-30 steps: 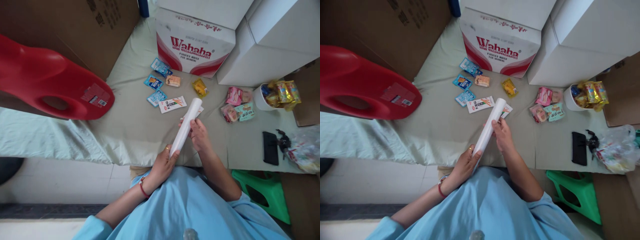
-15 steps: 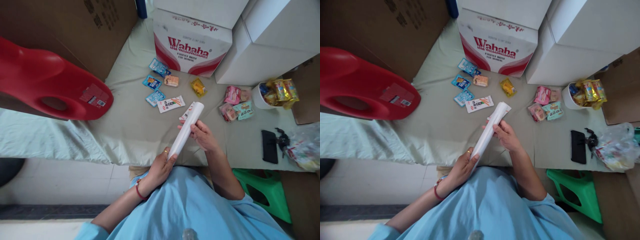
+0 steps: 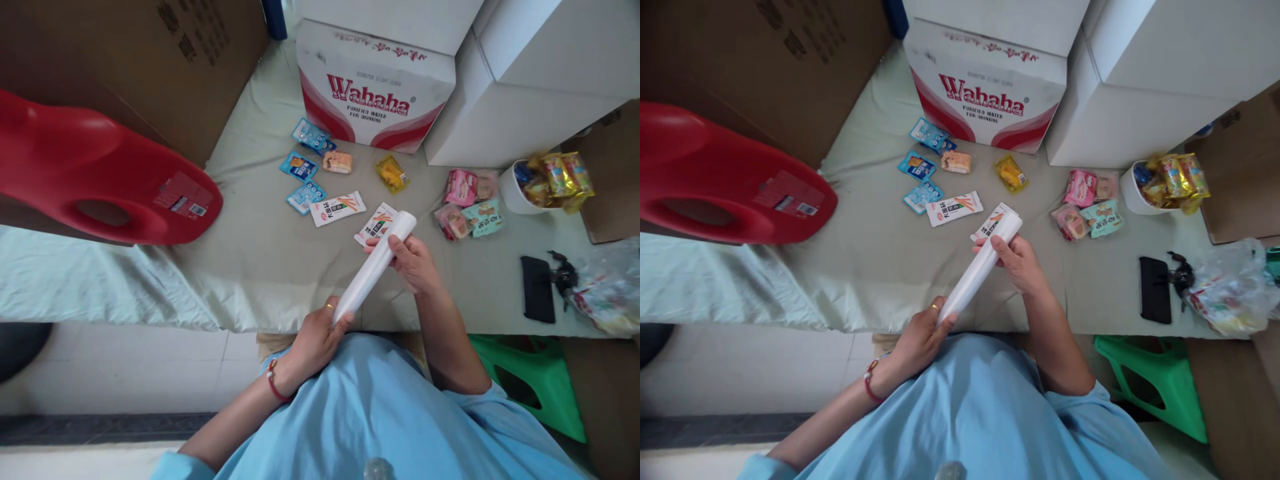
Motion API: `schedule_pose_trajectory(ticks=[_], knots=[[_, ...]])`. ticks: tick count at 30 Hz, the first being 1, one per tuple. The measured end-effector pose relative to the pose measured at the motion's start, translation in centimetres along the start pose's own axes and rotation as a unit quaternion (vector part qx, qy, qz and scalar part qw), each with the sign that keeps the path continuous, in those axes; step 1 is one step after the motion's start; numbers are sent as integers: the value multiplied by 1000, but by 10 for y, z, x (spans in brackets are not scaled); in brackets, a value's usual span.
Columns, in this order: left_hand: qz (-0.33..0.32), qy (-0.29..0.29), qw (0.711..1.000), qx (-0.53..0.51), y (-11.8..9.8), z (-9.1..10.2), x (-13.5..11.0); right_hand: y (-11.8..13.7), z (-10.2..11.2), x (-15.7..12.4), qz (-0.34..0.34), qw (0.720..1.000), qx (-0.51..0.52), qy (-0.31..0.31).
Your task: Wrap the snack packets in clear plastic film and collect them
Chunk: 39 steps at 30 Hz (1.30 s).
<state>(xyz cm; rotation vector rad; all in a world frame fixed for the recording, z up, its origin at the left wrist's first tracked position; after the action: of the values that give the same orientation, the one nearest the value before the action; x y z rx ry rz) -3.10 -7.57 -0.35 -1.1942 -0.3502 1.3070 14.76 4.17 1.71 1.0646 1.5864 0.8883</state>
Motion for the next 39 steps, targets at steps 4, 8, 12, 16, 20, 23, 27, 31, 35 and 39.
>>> schedule_pose_trajectory(ticks=[4, 8, 12, 16, 20, 23, 27, 31, 35, 39], knots=[[-5, 15, 1000, -15, 4, 2, -5, 2, -7, -8, 0, 997, 34, 66], [-4, 30, 998, -50, 9, 1, -9, 4, -10, -14, 6, 993, 53, 105], [-8, 43, 996, -82, 9, -2, -11, 10, -14, -21, 8, 989, 57, 133], [-16, 41, 995, -89, 6, -2, -11, 16, -11, -20, 11, 991, 57, 119], [-7, 20, 999, -36, 6, 2, -10, 16, 8, -8, 27, 998, 47, 19], [6, 12, 1000, -5, 11, 5, -11, 14, 18, -2, 36, 999, 9, -29], [5, 27, 999, -20, 18, 7, -15, 10, 12, -2, 28, 999, -2, 20], [-9, 32, 999, -33, 21, 11, -18, 13, 4, -8, 25, 998, 9, 63], [-11, 29, 999, -40, 20, 14, -19, 19, -4, -11, 33, 995, 15, 89], [-8, 16, 999, -29, 15, 16, -15, 18, -4, -6, 40, 997, 41, 56]])
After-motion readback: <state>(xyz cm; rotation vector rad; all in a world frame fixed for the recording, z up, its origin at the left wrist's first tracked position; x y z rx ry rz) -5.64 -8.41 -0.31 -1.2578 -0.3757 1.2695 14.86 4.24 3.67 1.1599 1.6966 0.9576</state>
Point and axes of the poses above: each hand's wrist, its own x-axis towards the middle knuckle, its own z-axis out of the back of the hand, y = z × x, the point moved 10 cm from there along x, towards the middle knuckle, and after that the axes turned 1 degree about -y, right-handed, at the moved point
